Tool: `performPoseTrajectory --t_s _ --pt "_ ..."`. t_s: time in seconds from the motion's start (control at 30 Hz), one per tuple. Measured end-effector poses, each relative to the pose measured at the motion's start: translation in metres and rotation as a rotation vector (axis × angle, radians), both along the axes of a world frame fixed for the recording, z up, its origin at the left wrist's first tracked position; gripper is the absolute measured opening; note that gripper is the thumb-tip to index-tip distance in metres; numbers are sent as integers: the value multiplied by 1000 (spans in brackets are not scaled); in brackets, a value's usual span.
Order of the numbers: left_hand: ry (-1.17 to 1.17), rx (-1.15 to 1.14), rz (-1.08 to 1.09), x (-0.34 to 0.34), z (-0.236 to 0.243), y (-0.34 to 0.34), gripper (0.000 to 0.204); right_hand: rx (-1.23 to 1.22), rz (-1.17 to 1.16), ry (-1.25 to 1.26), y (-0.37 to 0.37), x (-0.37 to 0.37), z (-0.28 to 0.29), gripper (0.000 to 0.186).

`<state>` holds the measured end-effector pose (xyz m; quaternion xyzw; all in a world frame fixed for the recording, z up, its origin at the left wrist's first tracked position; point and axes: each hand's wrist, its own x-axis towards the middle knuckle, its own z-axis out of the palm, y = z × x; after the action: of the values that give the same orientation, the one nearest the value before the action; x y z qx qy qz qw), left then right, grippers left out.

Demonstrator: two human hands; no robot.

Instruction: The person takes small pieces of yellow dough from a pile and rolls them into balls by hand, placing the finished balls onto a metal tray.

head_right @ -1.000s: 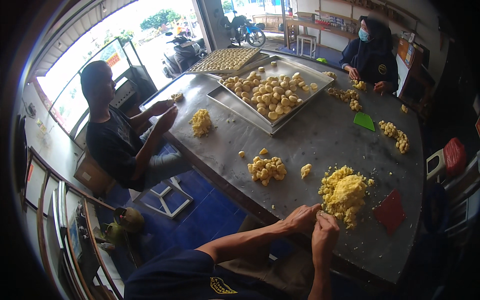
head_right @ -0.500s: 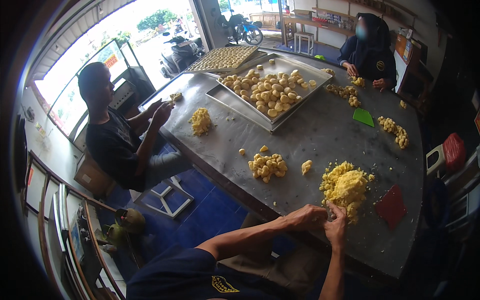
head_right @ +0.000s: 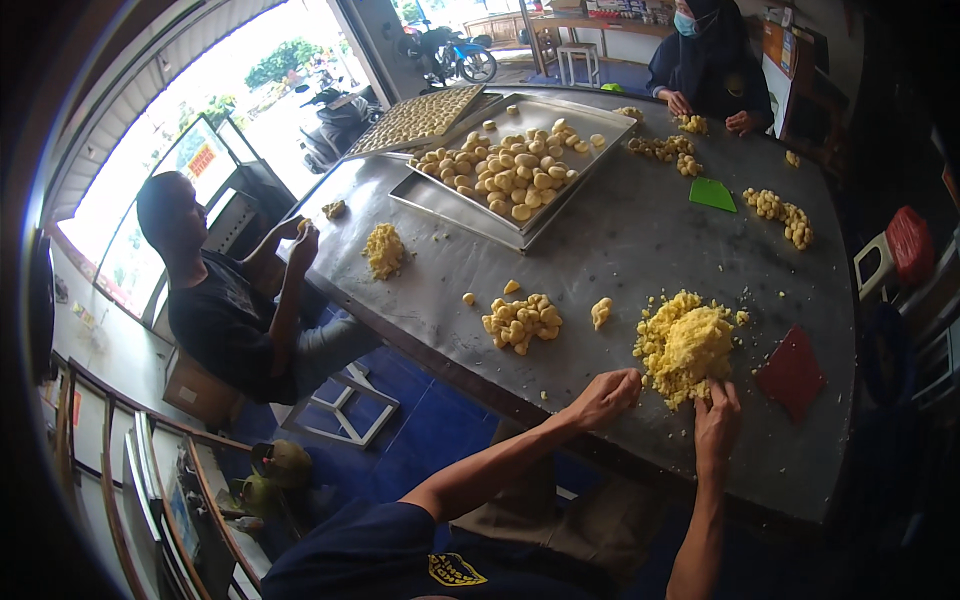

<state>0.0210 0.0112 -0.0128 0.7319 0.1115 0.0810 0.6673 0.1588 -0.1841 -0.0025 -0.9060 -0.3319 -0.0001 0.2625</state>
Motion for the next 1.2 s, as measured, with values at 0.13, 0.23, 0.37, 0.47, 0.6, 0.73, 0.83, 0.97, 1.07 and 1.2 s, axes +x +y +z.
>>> performPoseTrajectory --t_s 0.13,0.23,0.37,0.47,0.6,0.73,0.83,0.97,1.07,1.2 --pt "-145 237 5 -14 -2 12 31 105 -46 -132 -4 -34 -2 51" --pt "-33 256 -92 -27 5 22 25 185 -39 -74 -21 -50 -5 50" --pt "-260 536 -80 -31 -10 24 19 246 -70 126 -23 -46 1 43" --pt "-222 939 -8 -25 3 27 16 189 -173 23 -13 -31 1 40" --pt "-164 855 78 -32 9 35 15 164 -177 -60 -5 -44 -4 40" --pt "-207 914 262 -38 5 31 17 125 -123 34 -17 -42 -4 40" --pt "19 873 142 -27 28 35 18 57 -106 67 -17 -32 16 44" --pt "15 1066 236 19 21 50 18 63 -72 13 -2 -29 41 56" --pt "-76 1140 338 32 7 48 18 1 -9 39 -13 -22 16 62" --pt "-13 1007 210 12 4 51 23 96 -38 8 -22 -30 10 61"
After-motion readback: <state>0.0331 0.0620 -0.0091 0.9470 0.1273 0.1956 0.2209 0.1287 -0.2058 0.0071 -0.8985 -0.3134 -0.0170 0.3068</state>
